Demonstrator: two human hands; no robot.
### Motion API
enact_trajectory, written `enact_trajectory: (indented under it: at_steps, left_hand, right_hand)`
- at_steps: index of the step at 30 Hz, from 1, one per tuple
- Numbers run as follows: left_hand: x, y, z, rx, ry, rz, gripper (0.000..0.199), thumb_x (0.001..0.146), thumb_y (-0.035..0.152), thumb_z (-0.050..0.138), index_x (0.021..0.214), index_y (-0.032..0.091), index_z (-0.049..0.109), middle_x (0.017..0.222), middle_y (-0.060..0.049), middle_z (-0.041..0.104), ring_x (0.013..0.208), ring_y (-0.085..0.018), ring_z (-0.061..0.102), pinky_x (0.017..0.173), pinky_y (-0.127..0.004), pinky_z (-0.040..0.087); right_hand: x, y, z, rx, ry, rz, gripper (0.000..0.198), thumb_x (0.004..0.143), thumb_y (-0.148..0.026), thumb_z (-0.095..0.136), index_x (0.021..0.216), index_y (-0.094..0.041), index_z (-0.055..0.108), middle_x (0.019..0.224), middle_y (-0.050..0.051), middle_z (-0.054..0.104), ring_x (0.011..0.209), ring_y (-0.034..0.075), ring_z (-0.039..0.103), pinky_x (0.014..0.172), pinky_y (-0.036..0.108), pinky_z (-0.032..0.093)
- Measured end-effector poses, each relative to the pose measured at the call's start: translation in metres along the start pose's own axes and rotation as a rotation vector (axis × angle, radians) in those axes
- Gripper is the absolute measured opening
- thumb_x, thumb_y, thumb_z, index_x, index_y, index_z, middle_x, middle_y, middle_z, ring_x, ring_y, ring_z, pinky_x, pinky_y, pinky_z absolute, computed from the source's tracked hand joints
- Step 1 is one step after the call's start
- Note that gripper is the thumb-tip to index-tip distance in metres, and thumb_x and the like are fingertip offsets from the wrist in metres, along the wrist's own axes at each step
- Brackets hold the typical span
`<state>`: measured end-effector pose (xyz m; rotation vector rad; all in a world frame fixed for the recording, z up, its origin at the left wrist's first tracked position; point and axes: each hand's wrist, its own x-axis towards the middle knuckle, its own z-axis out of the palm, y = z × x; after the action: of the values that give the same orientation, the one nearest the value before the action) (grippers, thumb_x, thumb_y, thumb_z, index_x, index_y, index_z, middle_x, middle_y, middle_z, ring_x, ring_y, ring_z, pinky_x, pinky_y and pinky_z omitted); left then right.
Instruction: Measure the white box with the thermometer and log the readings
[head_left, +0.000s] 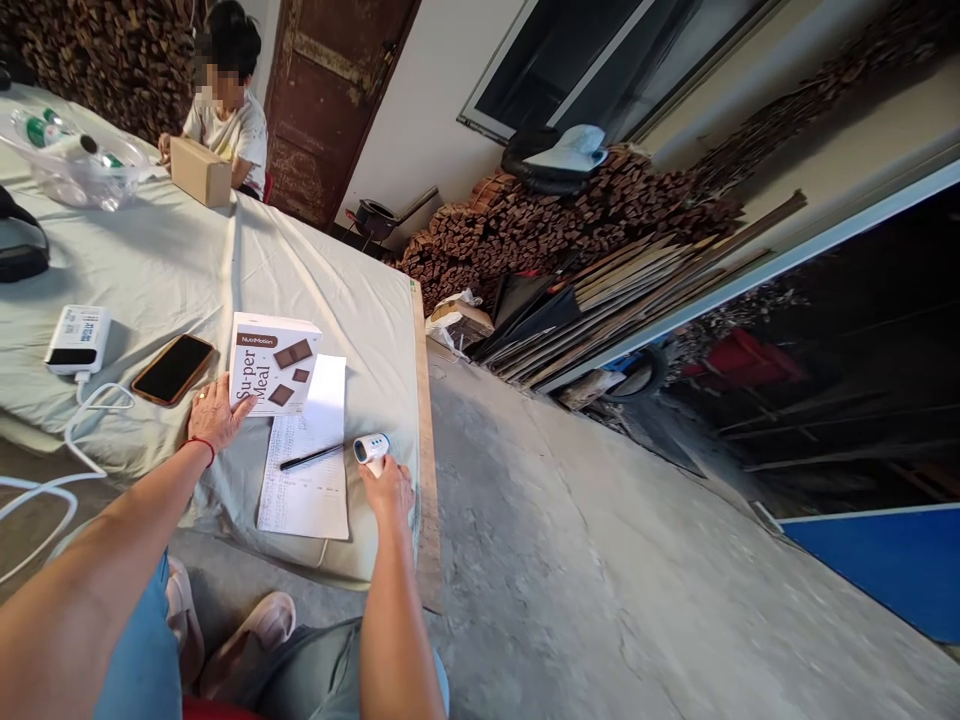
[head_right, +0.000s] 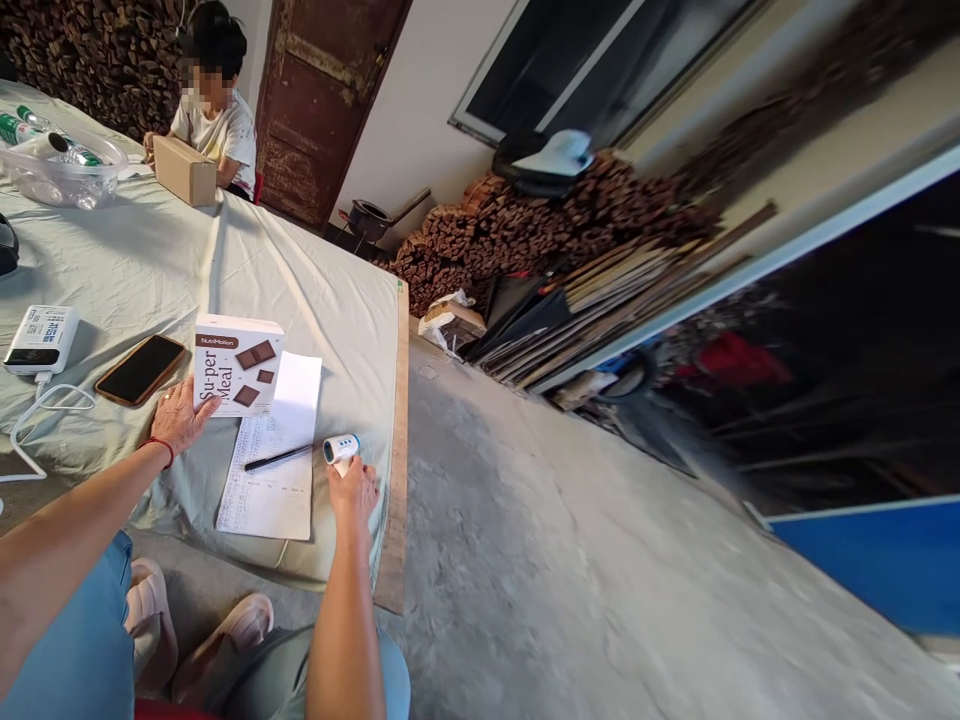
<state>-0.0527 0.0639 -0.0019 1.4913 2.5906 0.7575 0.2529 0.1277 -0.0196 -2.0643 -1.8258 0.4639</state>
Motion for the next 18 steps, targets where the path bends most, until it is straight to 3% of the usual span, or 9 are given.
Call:
enact_trajectory:
  at_steps: [3, 6, 11, 14, 18]
  left_hand:
    - [0.000, -0.001, 0.000, 0.011, 0.001, -0.001, 0.074, 0.091, 0.055, 0.039, 0.143, 0.002, 0.040, 0.132, -0.020, 0.053, 0.126, -0.035, 0.046, 0.108, -0.045, 0.033]
    - [-0.001, -0.002, 0.001, 0.015, 0.003, -0.004, 0.075, 0.091, 0.055, 0.039, 0.144, 0.002, 0.039, 0.133, -0.021, 0.053, 0.127, -0.035, 0.045, 0.109, -0.045, 0.032]
    - [0.000, -0.003, 0.002, 0.025, 0.019, 0.010, 0.070, 0.093, 0.055, 0.039, 0.143, 0.006, 0.042, 0.129, -0.019, 0.055, 0.124, -0.035, 0.047, 0.106, -0.045, 0.034]
    - [0.001, -0.004, 0.003, 0.027, 0.022, 0.012, 0.069, 0.093, 0.057, 0.040, 0.141, 0.008, 0.043, 0.127, -0.018, 0.057, 0.123, -0.034, 0.049, 0.105, -0.046, 0.036]
    - [-0.001, -0.003, 0.005, 0.033, 0.013, 0.013, 0.067, 0.096, 0.055, 0.041, 0.142, 0.006, 0.041, 0.134, -0.018, 0.054, 0.125, -0.032, 0.049, 0.107, -0.044, 0.035]
  right_hand:
    - [0.000, -0.011, 0.008, 0.167, -0.026, -0.044, 0.042, 0.072, -0.034, 0.066, 0.109, -0.013, 0.067, 0.103, 0.014, 0.062, 0.090, 0.022, 0.058, 0.078, 0.031, 0.040]
    - [-0.014, -0.037, 0.019, 0.557, -0.050, -0.139, 0.049, 0.064, -0.038, 0.066, 0.104, -0.011, 0.067, 0.095, 0.010, 0.064, 0.083, 0.017, 0.057, 0.076, 0.027, 0.043]
    - [-0.047, -0.096, 0.037, 1.156, -0.385, -0.218, 0.054, 0.068, -0.058, 0.054, 0.091, -0.010, 0.063, 0.064, 0.002, 0.055, 0.057, 0.008, 0.045, 0.054, 0.020, 0.036]
    - [-0.057, -0.120, 0.051, 1.232, -0.487, -0.188, 0.051, 0.067, -0.060, 0.055, 0.081, -0.011, 0.059, 0.056, 0.000, 0.050, 0.049, 0.007, 0.039, 0.049, 0.020, 0.031]
    - [-0.062, -0.128, 0.070, 1.165, -0.432, -0.154, 0.049, 0.061, -0.062, 0.060, 0.067, -0.014, 0.050, 0.052, -0.001, 0.048, 0.050, 0.006, 0.040, 0.050, 0.019, 0.033]
